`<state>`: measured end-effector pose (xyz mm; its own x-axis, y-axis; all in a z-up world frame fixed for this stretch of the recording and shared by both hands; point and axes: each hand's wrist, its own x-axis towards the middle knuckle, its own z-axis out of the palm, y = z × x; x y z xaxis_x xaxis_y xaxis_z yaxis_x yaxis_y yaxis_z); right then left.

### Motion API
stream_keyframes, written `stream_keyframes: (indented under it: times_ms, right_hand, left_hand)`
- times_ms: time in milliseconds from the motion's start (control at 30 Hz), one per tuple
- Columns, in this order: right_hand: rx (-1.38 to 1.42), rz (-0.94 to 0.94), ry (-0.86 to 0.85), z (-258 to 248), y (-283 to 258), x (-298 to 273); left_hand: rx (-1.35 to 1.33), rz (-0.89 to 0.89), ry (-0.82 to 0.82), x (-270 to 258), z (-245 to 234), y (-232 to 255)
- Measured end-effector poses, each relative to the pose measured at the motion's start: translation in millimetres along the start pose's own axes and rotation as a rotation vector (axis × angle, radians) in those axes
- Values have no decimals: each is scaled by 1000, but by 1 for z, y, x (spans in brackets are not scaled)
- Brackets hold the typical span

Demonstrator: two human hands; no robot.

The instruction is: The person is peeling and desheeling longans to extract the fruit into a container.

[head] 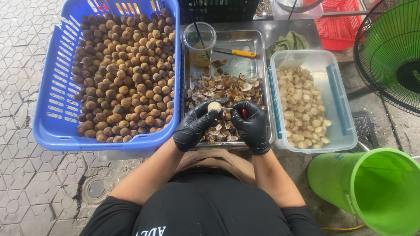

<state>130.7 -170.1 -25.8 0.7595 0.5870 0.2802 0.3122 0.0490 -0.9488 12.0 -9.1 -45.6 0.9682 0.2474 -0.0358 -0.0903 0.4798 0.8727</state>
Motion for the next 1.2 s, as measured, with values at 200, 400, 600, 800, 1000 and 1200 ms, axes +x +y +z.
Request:
stream_keyframes:
  times_ms: [200, 400, 600, 800, 1000, 1200]
  right_hand:
    - [-266, 1, 27, -21, 2, 13]
    - [-441, -20, -111, -22, -17, 13]
    - [-91, -41, -117, -9, -33, 3]
    - [-210, -142, -67, 0, -47, 5]
    - [-261, -195, -10, 6, -37, 6]
    - [282, 160, -60, 0, 14, 5]
  left_hand:
    - [-254, -81, -203, -4, -4, 23]
    - [67, 111, -19, 5, 0, 10]
    - [326, 294, -5, -3, 13, 22]
    - [398, 434, 74, -4, 17, 19]
    - [395, 347, 74, 2, 11, 9]
    - [43, 51, -2, 10, 3, 4]
